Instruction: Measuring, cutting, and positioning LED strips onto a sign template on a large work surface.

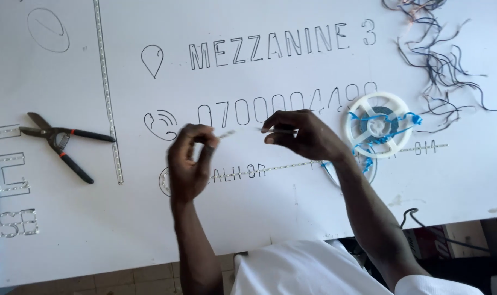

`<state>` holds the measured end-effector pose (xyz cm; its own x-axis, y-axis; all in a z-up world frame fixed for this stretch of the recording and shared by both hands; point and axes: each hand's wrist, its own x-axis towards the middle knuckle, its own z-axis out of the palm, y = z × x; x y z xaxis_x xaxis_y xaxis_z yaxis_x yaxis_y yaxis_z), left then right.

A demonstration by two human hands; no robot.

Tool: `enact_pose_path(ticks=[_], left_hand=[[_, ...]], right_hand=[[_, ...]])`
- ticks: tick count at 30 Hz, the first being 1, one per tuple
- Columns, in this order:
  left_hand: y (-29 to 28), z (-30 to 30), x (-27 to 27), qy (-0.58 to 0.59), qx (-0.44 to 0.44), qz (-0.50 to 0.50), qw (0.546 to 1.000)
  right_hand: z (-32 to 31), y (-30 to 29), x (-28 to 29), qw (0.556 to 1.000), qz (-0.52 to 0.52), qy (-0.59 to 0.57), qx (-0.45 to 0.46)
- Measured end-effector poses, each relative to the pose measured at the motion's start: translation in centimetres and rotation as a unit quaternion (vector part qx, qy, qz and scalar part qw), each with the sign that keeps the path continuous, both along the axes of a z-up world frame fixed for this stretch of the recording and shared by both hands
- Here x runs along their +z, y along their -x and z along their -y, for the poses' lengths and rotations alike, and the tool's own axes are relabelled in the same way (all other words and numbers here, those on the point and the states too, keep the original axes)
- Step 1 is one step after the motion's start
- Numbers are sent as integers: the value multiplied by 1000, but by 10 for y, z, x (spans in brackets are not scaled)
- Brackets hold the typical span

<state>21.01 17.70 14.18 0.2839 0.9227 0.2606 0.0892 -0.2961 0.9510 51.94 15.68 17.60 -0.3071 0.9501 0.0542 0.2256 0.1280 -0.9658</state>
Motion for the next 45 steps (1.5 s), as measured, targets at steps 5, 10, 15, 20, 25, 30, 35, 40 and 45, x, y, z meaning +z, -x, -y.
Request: enact_pose_path(ticks=[5,10,15,20,25,30,35,40,45], left_hand=[[33,13,12,-42,58,-90,993],[21,13,-16,-70,48,-202,976],[-8,0,-30,-77,46,-197,976],[-18,-13,-38,44,20,-198,979],[-10,-19,-71,99,12,-131,986],[5,-20,-103,81,34,-117,989],[-2,-17,-97,138,34,-141,980],[-90,1,-114,129,-35,-134,982],[-110,-7,-116,116,4,-152,981]], right_hand=[[21,-58,3,997,66,-45,3],[42,-109,-10,991,107,-71,-46],[48,-140,-20,982,127,-124,-58],[49,-153,-38,966,174,-180,-70],[50,-164,-102,936,260,-214,-98],[50,-155,-126,941,265,-175,-116],[57,-172,-125,902,371,-201,-89],[85,-243,-139,862,432,-161,-211],[100,-241,-128,887,367,-117,-253]])
